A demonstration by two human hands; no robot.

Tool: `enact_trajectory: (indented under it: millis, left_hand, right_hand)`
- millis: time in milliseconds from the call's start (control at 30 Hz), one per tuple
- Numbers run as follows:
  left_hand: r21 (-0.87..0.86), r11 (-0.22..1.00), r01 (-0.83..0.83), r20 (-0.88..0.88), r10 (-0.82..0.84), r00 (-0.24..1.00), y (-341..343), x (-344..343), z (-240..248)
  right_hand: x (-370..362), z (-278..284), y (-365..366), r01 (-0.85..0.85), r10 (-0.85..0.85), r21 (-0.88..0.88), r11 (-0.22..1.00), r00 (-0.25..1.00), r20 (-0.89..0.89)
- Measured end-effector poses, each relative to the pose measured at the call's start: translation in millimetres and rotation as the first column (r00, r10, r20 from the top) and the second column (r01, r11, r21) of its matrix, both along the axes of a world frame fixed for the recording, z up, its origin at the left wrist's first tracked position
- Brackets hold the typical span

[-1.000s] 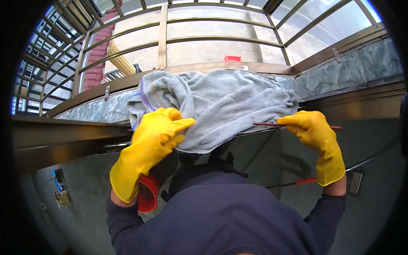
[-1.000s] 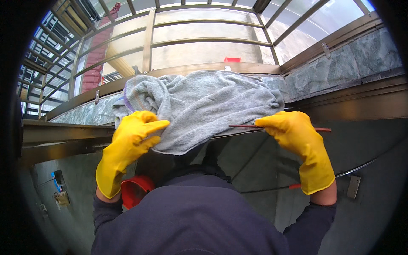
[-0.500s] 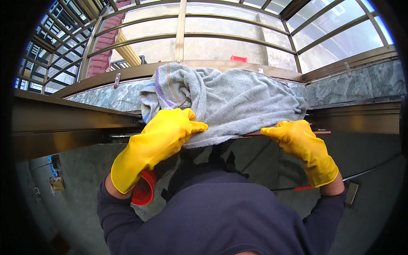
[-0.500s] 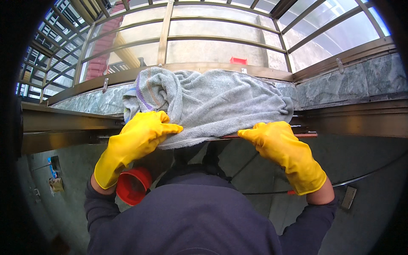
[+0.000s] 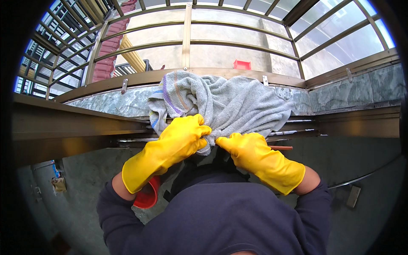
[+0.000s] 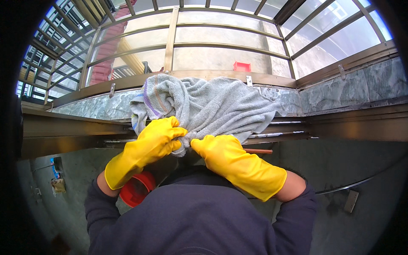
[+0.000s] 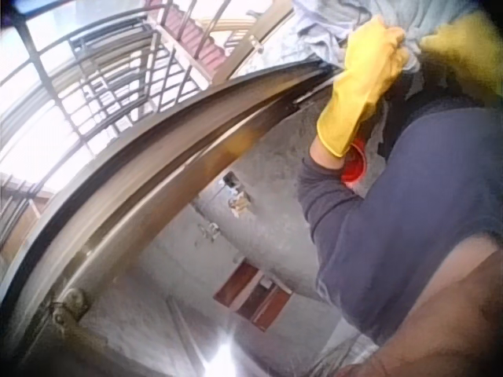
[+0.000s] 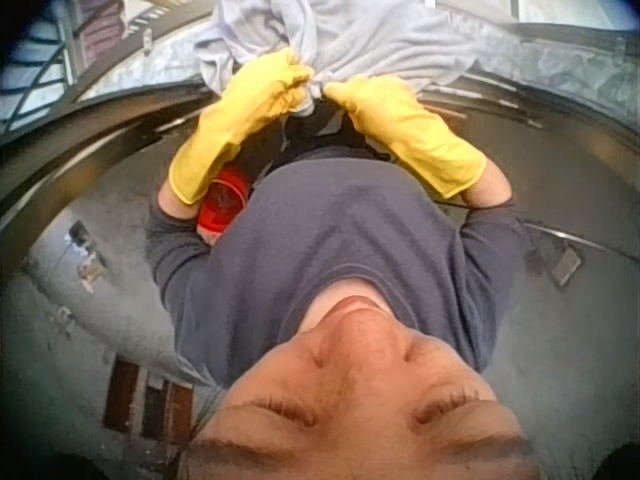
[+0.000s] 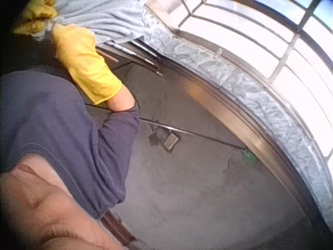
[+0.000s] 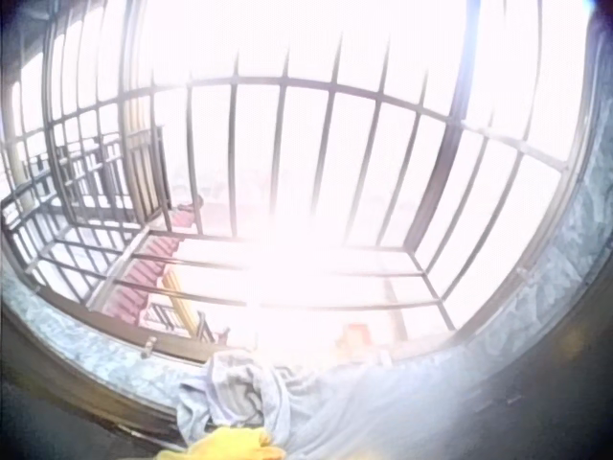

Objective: The person wrings a cloth in a red bucket, then uses a long-handled mop to clean a large window. They switch to a cloth to wipe the window frame and sill, then use a small tool to scrape debris from the frame grooves.

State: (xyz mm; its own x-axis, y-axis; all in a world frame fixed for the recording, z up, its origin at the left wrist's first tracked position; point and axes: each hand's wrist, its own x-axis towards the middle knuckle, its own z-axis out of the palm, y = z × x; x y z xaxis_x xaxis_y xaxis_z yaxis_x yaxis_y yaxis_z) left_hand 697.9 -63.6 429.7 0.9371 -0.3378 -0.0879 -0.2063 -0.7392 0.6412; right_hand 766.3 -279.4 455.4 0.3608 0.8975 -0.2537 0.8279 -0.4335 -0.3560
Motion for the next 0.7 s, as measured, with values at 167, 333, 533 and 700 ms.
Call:
enact_trajectory:
  millis: [167, 333, 533, 700]
  left_hand:
    - [-0.395, 0.866, -0.306, 0.073, 0.362, 0.929, -0.3, 9.1, -4.7]
    - [-0.704, 0.465, -0.537, -0.070, 0.707, 0.704, 3.0, 112.8, 36.5]
    - [-0.378, 0.777, -0.504, 0.379, 0.626, 0.681, 2.9, 98.8, 78.9]
    - [-0.397, 0.880, -0.261, 0.467, 0.438, 0.768, 9.8, 51.7, 88.6]
  right_hand:
    - [23.5, -20.8, -7.4, 0.265, -0.101, 0.432, 0.862, 0.925, -0.365]
    - [69.7, 8.3, 1.3, 0.890, -0.049, 0.373, 0.264, 0.398, -0.916]
    - [99.2, 32.8, -64.1, 0.837, -0.122, 0.541, 0.086, 0.548, -0.828]
    - [73.7, 49.4, -93.4, 0.753, -0.119, 0.631, 0.185, 0.655, -0.746]
